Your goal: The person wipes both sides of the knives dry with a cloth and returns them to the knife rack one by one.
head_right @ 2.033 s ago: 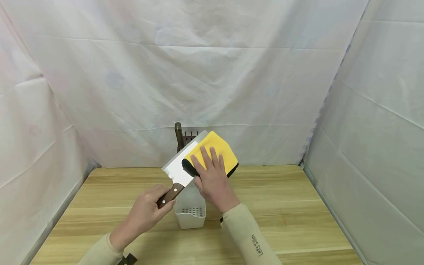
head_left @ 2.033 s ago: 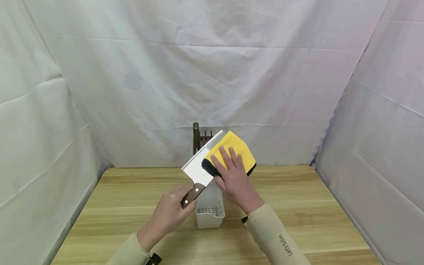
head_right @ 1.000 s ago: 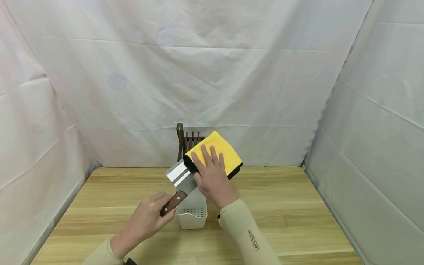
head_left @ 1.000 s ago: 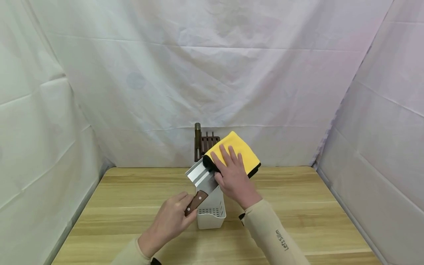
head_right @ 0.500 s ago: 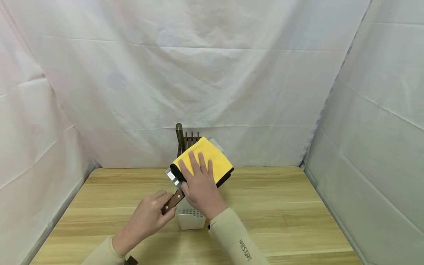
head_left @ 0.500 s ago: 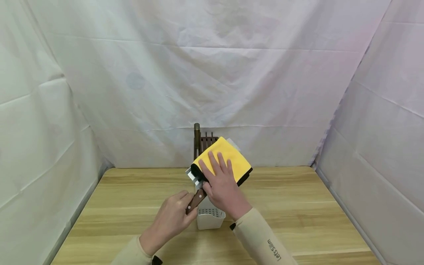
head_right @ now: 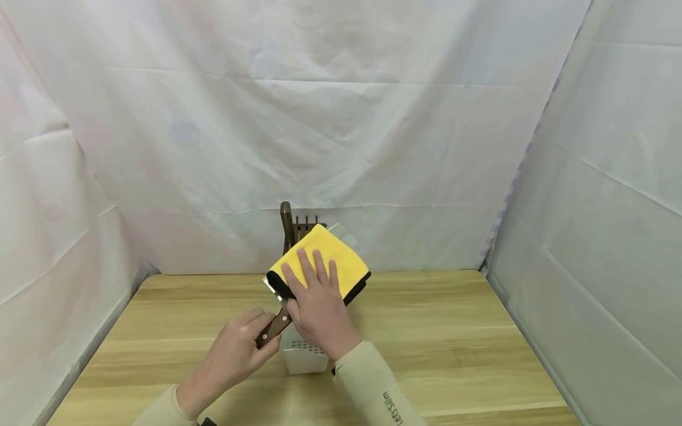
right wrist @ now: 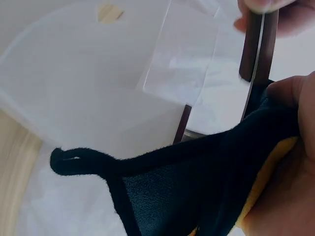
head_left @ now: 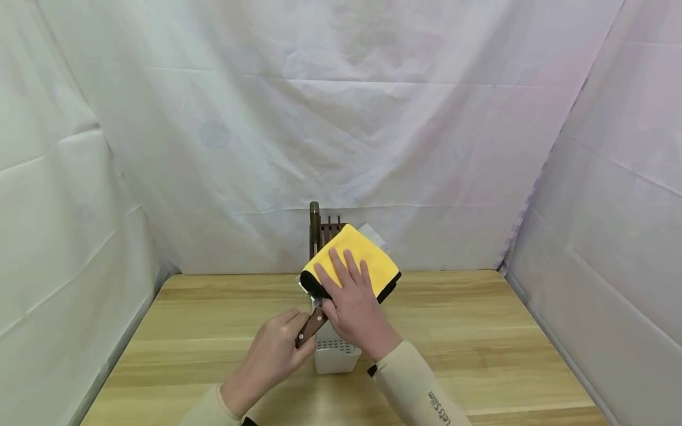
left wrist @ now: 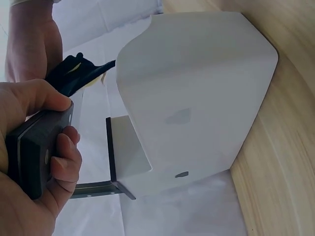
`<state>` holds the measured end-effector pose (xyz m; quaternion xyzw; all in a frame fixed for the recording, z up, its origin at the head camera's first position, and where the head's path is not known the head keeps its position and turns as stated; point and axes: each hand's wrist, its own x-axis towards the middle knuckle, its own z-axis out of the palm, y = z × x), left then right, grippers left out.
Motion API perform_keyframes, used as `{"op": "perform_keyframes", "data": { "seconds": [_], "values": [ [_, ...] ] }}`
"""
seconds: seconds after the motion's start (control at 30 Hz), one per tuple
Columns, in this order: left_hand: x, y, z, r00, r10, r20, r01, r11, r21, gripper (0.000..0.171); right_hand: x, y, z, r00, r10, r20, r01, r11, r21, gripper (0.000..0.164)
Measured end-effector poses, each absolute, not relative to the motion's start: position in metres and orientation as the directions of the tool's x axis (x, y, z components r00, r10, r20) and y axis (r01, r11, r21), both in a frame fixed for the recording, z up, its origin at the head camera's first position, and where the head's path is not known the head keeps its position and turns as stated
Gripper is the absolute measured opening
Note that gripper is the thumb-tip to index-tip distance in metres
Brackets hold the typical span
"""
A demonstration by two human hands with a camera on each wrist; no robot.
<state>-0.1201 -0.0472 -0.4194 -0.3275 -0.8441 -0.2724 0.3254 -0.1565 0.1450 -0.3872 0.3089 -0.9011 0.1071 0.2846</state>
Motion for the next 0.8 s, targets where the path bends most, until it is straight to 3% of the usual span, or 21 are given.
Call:
{"op": "perform_keyframes", "data": {
  "seconds": [0.43,0.8],
  "values": [
    [-0.119,-0.049,-0.421,-0.562,0.381,0.734,0.738,0.631,0.239,0.02,-0.181,0.177,-0.377,-0.714,-0.402,0.573,-0.555,0.825,-0.112,0.054],
    [-0.117,-0.051,-0.425,-0.561,0.369,0.741,0.734,0.636,0.239,0.02,-0.185,0.188,-0.373,-0.803,-0.344,0.486,-0.501,0.832,-0.238,0.056]
  ]
}}
